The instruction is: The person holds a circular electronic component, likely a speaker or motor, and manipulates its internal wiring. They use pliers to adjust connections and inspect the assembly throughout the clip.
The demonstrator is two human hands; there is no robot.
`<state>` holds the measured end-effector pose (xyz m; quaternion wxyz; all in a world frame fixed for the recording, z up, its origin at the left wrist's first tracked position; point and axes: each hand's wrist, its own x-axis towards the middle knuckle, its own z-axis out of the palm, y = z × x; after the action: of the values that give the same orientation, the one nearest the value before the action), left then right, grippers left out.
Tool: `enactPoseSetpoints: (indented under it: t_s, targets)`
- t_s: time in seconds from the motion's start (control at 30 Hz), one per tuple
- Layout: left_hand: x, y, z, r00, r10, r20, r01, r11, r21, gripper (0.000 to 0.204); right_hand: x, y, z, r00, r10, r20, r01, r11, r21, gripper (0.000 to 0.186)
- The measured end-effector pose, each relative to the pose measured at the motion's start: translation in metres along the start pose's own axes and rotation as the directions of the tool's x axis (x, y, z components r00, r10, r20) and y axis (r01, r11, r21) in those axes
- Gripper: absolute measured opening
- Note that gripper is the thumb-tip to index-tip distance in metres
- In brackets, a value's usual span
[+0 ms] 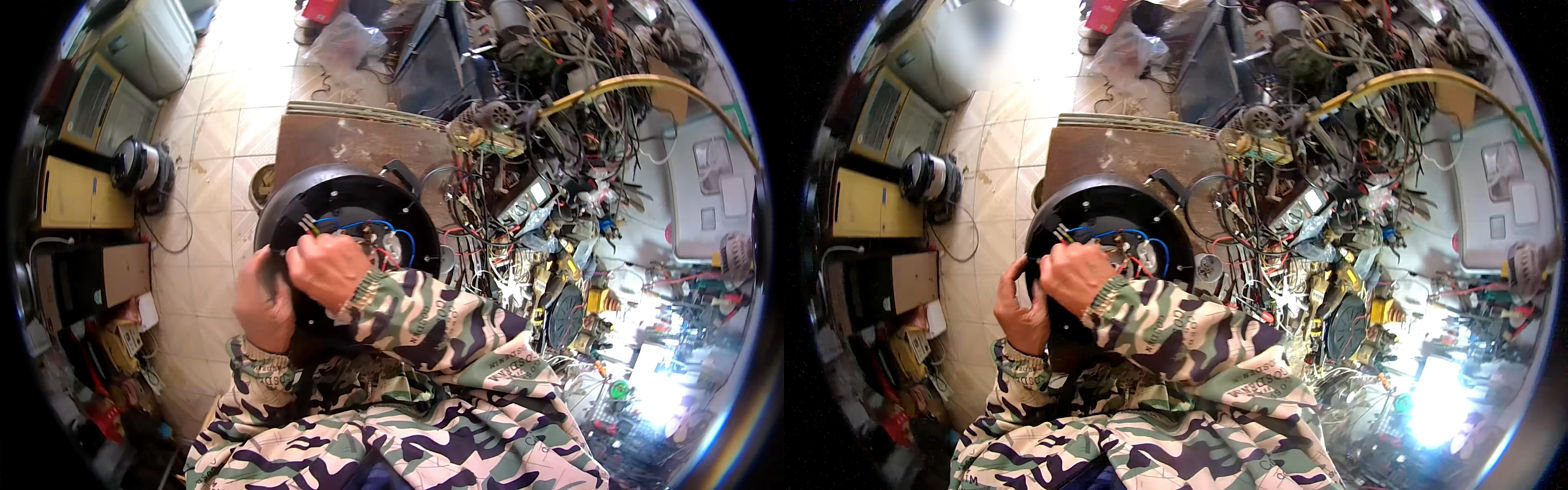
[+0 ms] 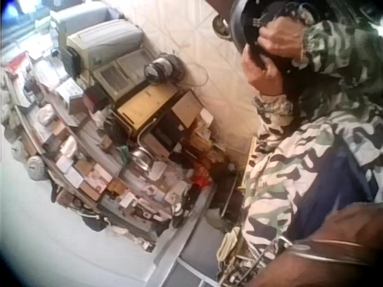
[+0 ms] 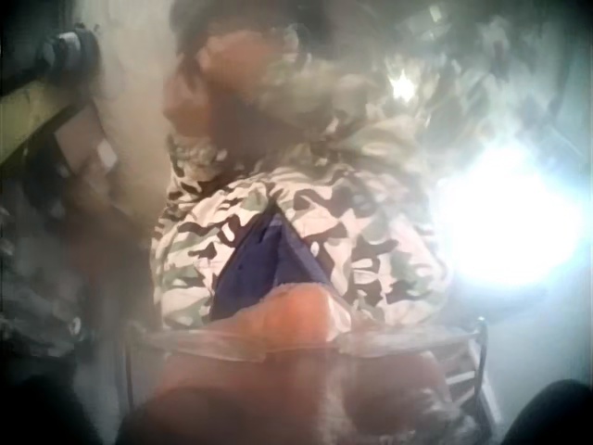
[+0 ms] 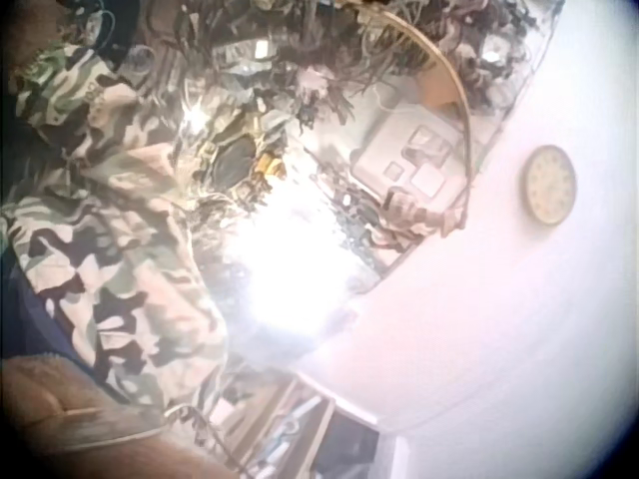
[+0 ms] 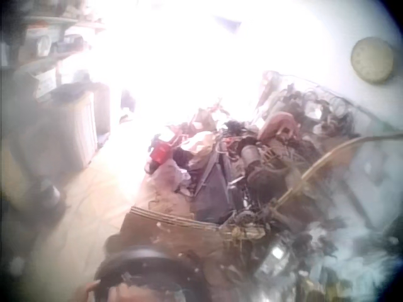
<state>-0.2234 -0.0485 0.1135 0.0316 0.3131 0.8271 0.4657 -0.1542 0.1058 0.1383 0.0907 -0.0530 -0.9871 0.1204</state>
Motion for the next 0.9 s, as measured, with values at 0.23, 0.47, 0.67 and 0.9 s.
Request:
enactPoseSetpoints:
  t_s: [0.23, 0.47, 0.67, 0.9]
  targets:
    - [-0.002, -0.007, -0.002, 1.0, -0.006, 0.023, 0.004, 0.997, 0.079, 0.048, -0.009, -0.015, -0.002, 0.984, 0.087, -0.156, -0.086, 0.996, 0.013, 0.015]
    - [-0.003, -0.017, -0.002, 0.999, -0.008, 0.047, 0.005, 0.998, 0.062, 0.044, -0.128, -0.002, -0.067, 0.924, 0.195, -0.328, -0.039, 0.902, 0.429, 0.018]
    - [-0.007, -0.024, -0.003, 0.998, -0.063, 0.025, 0.06, 0.992, 0.108, 0.044, -0.247, 0.037, -0.029, 0.744, 0.661, -0.096, -0.523, 0.665, 0.533, 0.021]
    - [-0.007, -0.028, -0.008, 0.995, -0.092, 0.036, 0.088, 0.99, 0.106, 0.043, -0.282, 0.115, -0.01, 0.595, 0.787, -0.161, -0.694, 0.605, 0.391, 0.017]
